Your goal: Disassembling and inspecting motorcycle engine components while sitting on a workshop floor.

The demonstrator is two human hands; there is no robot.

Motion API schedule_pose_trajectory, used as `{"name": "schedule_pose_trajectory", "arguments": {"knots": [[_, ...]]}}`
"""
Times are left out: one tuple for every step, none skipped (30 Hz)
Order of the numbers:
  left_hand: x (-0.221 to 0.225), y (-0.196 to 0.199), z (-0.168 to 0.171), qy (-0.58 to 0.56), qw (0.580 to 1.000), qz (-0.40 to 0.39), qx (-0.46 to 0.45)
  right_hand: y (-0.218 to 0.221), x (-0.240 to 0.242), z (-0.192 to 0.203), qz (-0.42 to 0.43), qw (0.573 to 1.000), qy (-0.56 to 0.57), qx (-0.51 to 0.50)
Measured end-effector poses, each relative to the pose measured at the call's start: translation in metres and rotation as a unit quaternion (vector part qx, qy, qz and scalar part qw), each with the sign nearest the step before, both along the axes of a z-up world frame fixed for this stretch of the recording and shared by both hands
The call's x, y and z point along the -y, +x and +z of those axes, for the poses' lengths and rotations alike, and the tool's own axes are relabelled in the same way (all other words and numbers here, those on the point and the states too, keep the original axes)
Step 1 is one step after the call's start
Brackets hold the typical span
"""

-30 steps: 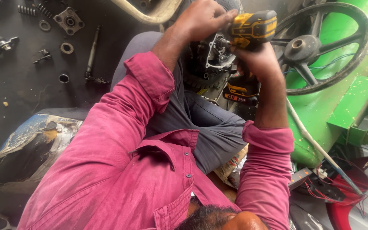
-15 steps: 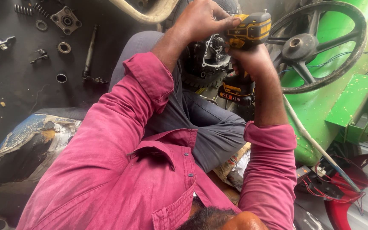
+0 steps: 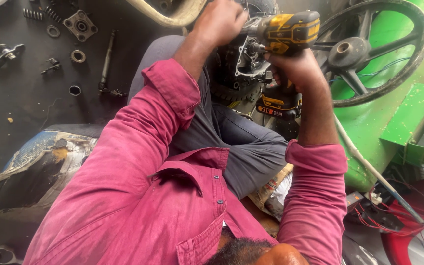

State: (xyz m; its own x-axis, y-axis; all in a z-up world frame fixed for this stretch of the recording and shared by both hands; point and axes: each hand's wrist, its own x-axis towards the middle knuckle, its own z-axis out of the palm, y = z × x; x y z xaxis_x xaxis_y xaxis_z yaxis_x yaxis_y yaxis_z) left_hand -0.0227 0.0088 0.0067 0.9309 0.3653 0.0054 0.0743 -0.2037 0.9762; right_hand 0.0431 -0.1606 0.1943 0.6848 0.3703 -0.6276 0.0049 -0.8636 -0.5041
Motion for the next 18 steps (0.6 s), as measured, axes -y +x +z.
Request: {"name": "schedule_pose_trajectory", "arguments": {"knots": [[0.001, 0.001, -0.005, 0.035, 0.999, 0.02, 0.017, 0.001, 0.002, -0.001, 0.004, 1.0, 0.01, -0.004], [0.003, 0.002, -0.01, 0.071, 0.996, 0.04, 0.033, 0.002, 0.005, -0.003, 0.007, 1.0, 0.019, -0.008], [0.002, -0.001, -0.009, 0.072, 0.996, 0.04, 0.032, 0.0, 0.003, -0.003, 0.007, 1.0, 0.021, -0.008], [0.001, -0.003, -0.007, 0.07, 0.997, 0.024, 0.013, -0.002, 0.001, -0.002, 0.003, 1.0, 0.027, -0.014], [0.002, -0.004, -0.004, 0.067, 0.998, 0.006, -0.004, -0.004, 0.002, 0.0, -0.005, 0.999, 0.033, -0.017], [0.001, -0.004, -0.002, 0.07, 0.998, 0.003, -0.003, -0.005, 0.003, 0.0, -0.008, 0.999, 0.036, -0.015], [0.0, -0.004, -0.001, 0.065, 0.998, -0.007, -0.017, -0.006, 0.004, 0.0, -0.013, 0.998, 0.05, -0.018], [-0.001, -0.004, 0.001, 0.061, 0.998, -0.016, -0.031, -0.008, 0.005, 0.0, -0.019, 0.998, 0.065, -0.021], [-0.001, -0.004, -0.003, 0.065, 0.997, -0.019, -0.029, -0.011, 0.005, 0.0, -0.022, 0.997, 0.069, -0.019], [0.0, -0.003, -0.008, 0.073, 0.997, -0.017, -0.013, -0.014, 0.006, 0.001, -0.025, 0.995, 0.09, -0.015], [-0.001, -0.001, -0.012, 0.083, 0.996, -0.013, 0.004, -0.015, 0.005, 0.001, -0.027, 0.993, 0.113, -0.01], [-0.004, 0.0, -0.009, 0.089, 0.996, -0.016, 0.008, -0.014, 0.008, 0.005, -0.029, 0.993, 0.118, -0.006], [-0.005, -0.002, -0.007, 0.092, 0.996, -0.013, 0.019, -0.015, 0.011, 0.007, -0.029, 0.99, 0.137, -0.006], [-0.006, -0.004, -0.006, 0.095, 0.995, -0.01, 0.03, -0.015, 0.015, 0.009, -0.03, 0.987, 0.155, -0.006], [-0.006, -0.005, -0.007, 0.098, 0.995, -0.015, 0.031, -0.017, 0.021, 0.014, -0.034, 0.987, 0.158, -0.005], [-0.007, -0.006, -0.007, 0.096, 0.995, -0.019, 0.021, -0.018, 0.028, 0.018, -0.043, 0.983, 0.176, -0.008], [-0.007, -0.005, -0.007, 0.095, 0.995, -0.025, 0.013, -0.019, 0.034, 0.023, -0.053, 0.979, 0.194, -0.009], [-0.006, -0.007, -0.004, 0.099, 0.994, -0.031, 0.015, -0.027, 0.043, 0.027, -0.059, 0.978, 0.198, -0.006]]}}
